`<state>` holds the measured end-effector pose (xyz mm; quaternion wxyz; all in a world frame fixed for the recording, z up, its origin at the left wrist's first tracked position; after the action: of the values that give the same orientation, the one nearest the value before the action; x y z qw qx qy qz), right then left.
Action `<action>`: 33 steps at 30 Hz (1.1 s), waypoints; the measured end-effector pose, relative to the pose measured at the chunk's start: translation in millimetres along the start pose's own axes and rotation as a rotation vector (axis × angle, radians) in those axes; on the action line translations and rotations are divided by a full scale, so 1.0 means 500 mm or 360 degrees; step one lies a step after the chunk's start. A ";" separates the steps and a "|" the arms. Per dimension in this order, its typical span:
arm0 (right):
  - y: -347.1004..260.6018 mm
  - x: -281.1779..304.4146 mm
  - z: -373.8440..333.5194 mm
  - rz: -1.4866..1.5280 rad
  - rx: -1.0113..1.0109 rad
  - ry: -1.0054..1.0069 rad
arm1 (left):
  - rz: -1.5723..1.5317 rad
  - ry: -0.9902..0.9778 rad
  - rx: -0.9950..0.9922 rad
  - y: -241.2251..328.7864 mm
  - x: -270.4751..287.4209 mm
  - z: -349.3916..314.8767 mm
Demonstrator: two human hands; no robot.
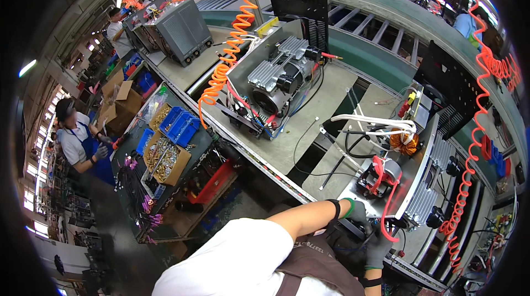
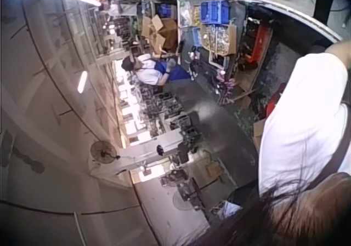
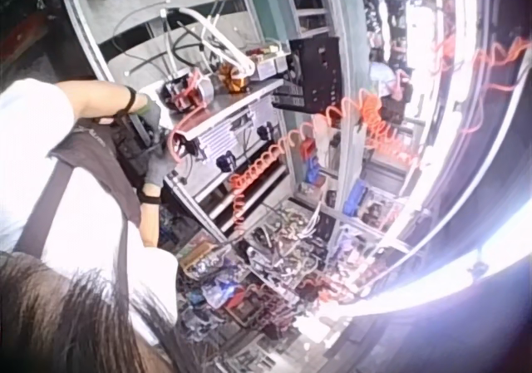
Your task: Assembling and wiring components of industrial machines on a conveyor belt in a factory setting.
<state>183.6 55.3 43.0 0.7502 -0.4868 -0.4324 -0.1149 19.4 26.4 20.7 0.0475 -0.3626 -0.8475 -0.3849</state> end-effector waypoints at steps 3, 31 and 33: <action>-0.014 0.004 0.001 -0.0039 0.0206 0.0056 | -0.0038 0.0012 -0.0097 -0.006 -0.010 0.026; -0.024 0.007 0.001 0.0237 -0.0114 -0.0096 | 0.0052 0.0241 -0.0105 -0.005 -0.011 0.026; -0.028 0.009 0.000 0.0184 -0.0100 -0.0116 | 0.0067 0.0267 -0.0118 -0.004 -0.012 0.022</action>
<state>178.0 49.6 55.3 0.7238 -0.5380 -0.4269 -0.0672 24.7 29.9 9.7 0.1129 -0.3484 -0.8179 -0.4438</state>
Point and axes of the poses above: each hand's wrist, its own z-axis towards the middle knuckle, its own x-axis out of the back of the hand, y = z × x, the point moved 5 cm from there along z, towards the middle knuckle, and after that the axes turned 3 degrees about z, right-handed, at the moved point
